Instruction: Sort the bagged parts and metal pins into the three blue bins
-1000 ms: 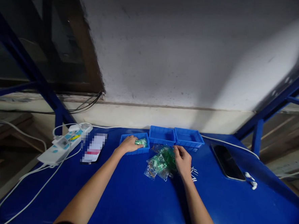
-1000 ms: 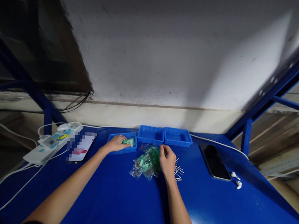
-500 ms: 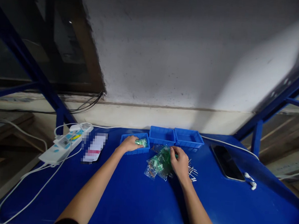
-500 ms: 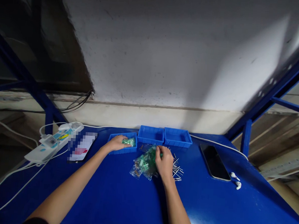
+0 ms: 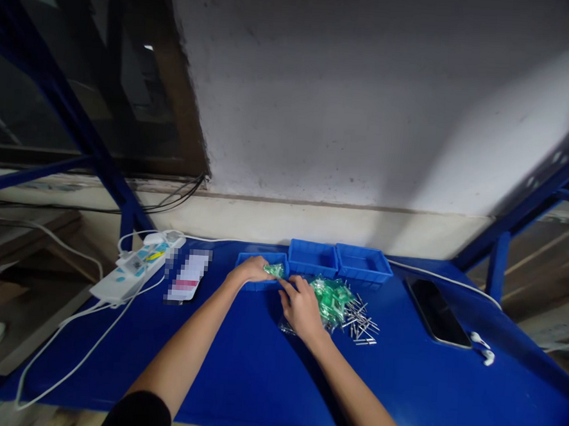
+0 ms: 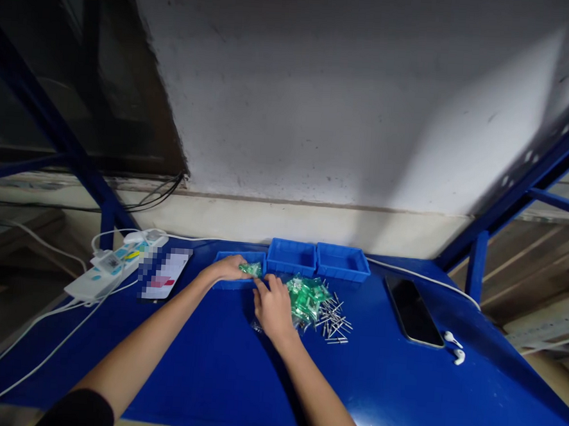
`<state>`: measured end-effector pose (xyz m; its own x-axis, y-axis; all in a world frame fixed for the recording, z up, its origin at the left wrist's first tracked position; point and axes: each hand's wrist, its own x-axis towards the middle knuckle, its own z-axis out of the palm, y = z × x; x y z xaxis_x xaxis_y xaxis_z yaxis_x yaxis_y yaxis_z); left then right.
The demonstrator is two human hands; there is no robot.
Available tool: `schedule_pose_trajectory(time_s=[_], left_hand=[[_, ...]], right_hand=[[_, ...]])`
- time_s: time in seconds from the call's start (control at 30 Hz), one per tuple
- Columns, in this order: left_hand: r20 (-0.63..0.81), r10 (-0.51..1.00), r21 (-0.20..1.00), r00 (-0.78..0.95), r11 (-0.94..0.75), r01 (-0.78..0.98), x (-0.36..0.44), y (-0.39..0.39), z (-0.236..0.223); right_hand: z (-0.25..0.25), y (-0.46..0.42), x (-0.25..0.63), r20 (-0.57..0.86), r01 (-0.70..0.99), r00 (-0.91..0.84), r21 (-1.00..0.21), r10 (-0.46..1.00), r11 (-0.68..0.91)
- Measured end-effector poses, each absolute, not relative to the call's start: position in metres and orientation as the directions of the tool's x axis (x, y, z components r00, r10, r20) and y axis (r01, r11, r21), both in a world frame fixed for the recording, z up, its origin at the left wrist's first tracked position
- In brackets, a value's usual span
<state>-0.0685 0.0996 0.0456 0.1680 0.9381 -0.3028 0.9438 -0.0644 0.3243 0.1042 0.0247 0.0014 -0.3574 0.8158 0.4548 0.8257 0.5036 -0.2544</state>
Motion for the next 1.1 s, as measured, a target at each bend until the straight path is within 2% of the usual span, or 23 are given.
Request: schedule_pose_trajectory(time_s=[0.17, 0.5, 0.77, 0.93, 1.0, 1.1], left_hand=[[-0.282, 0.943, 0.338, 0.176, -0.074, 0.938, -0.072, 0.101, 0.042], [-0.214, 0.943, 0.333, 0.257, -0.177, 0.926, -0.066, 0.099, 0.036], [-0.112, 0.968, 0.224, 0.223, -0.194, 0.955, -0.059, 0.086, 0.046], [0.11, 0.986, 0.137, 0.124, -0.139, 0.981, -0.06, 0.075, 0.074], [0.236, 0.971, 0.158, 0.025, -0.064, 0.985, -0.062, 0.071, 0.091], [0.363, 0.929, 0.256, -0.07, -0.027, 0.966, -0.056, 0.063, 0.112]], right_hand=[[0.005, 0.017, 0.103, 0.436, 0.856, -0.345, -0.217, 0.831, 0.469], [0.007, 0.009, 0.096, 0.396, 0.896, -0.283, -0.217, 0.874, 0.388], [0.008, 0.008, 0.097, 0.407, 0.899, -0.264, -0.224, 0.875, 0.375], [0.009, 0.008, 0.097, 0.439, 0.877, -0.276, -0.25, 0.855, 0.411], [0.011, 0.01, 0.098, 0.457, 0.859, -0.283, -0.271, 0.843, 0.435], [0.017, 0.011, 0.108, 0.515, 0.829, -0.254, -0.32, 0.819, 0.459]])
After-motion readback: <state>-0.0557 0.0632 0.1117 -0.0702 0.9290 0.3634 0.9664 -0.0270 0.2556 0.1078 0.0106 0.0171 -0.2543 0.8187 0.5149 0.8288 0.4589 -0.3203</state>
